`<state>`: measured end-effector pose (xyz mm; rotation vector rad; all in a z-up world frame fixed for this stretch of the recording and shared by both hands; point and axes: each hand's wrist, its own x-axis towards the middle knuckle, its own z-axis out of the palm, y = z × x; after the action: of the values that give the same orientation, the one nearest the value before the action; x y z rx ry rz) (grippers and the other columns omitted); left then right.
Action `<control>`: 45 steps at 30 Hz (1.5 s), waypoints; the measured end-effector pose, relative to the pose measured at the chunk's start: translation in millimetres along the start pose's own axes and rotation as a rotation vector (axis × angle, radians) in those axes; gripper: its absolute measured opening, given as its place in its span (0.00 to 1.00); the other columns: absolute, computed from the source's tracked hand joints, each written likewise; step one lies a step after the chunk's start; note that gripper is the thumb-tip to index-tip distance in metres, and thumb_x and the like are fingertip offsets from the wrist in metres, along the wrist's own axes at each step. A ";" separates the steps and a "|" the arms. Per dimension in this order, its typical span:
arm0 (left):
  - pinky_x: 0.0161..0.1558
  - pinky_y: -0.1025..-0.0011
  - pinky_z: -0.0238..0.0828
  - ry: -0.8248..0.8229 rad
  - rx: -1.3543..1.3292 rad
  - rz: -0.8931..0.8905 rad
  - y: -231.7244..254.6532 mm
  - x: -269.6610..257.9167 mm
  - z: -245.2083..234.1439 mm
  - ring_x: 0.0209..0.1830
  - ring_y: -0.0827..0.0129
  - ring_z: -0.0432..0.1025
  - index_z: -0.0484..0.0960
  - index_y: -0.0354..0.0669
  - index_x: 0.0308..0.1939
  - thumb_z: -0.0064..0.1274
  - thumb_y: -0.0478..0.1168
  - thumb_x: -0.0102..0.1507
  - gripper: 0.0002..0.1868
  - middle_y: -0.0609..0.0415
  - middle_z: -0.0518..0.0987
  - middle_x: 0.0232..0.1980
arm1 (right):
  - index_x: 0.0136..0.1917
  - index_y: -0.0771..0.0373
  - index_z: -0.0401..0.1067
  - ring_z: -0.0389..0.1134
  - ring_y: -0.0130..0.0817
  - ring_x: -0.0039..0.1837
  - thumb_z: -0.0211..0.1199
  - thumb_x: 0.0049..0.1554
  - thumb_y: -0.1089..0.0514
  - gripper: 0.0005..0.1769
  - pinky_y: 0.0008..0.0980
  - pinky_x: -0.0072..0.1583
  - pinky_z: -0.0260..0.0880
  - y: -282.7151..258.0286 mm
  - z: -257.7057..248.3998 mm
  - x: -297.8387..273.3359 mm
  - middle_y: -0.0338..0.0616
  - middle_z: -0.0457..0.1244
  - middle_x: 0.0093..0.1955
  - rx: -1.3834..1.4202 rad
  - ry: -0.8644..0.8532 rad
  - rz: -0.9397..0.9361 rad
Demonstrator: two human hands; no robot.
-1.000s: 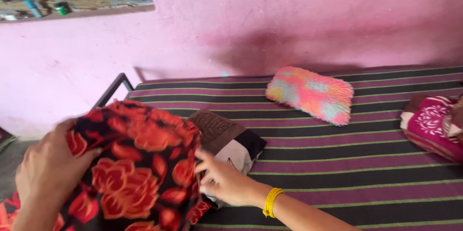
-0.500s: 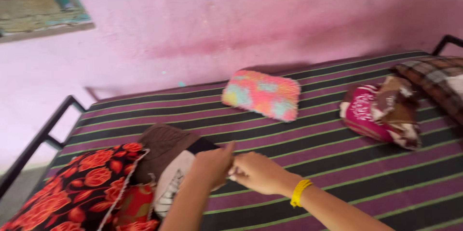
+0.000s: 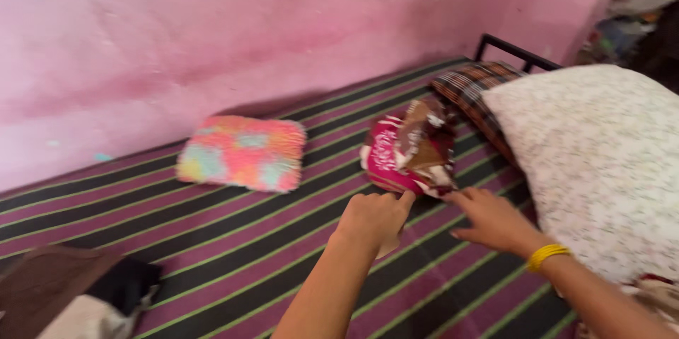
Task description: The person sits on a bed and makes two pillows by hand. They first insert a pillow insert into a red and black floral cover, then insert another pillow into a brown floral cover, smoothing and adjusting the fabric to fit.
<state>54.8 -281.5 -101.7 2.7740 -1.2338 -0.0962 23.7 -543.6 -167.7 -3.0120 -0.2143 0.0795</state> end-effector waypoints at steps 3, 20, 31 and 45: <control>0.44 0.53 0.75 -0.027 -0.017 0.056 29.4 31.8 19.2 0.45 0.48 0.79 0.69 0.42 0.60 0.54 0.40 0.60 0.24 0.44 0.83 0.43 | 0.75 0.42 0.59 0.51 0.44 0.77 0.82 0.42 0.41 0.53 0.50 0.72 0.58 91.3 4.6 -39.2 0.40 0.51 0.76 -0.161 -0.339 0.220; 0.47 0.51 0.75 -0.112 -0.181 0.023 73.2 98.0 69.5 0.51 0.45 0.76 0.59 0.42 0.70 0.60 0.46 0.59 0.39 0.40 0.75 0.56 | 0.44 0.55 0.77 0.72 0.48 0.48 0.63 0.47 0.60 0.10 0.44 0.51 0.72 196.0 13.8 -72.0 0.49 0.71 0.41 0.048 0.103 0.185; 0.58 0.50 0.69 0.597 -0.351 -0.278 36.3 107.7 47.6 0.61 0.41 0.70 0.71 0.44 0.65 0.52 0.24 0.51 0.36 0.37 0.76 0.59 | 0.61 0.61 0.70 0.69 0.35 0.64 0.70 0.51 0.59 0.25 0.36 0.64 0.70 82.2 -23.6 -7.7 0.44 0.68 0.60 0.907 0.144 0.005; 0.67 0.51 0.66 -0.269 -0.141 -0.596 -104.0 14.2 86.1 0.71 0.47 0.66 0.35 0.61 0.79 0.61 0.55 0.59 0.56 0.43 0.63 0.74 | 0.82 0.59 0.45 0.40 0.65 0.83 0.64 0.51 0.44 0.52 0.83 0.60 0.54 178.5 149.5 -67.3 0.64 0.39 0.84 -0.434 0.102 0.824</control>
<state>132.3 -228.8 -200.0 2.9622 -0.3696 -0.5890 -27.2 -711.2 -335.1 -3.2653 1.1575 -0.0572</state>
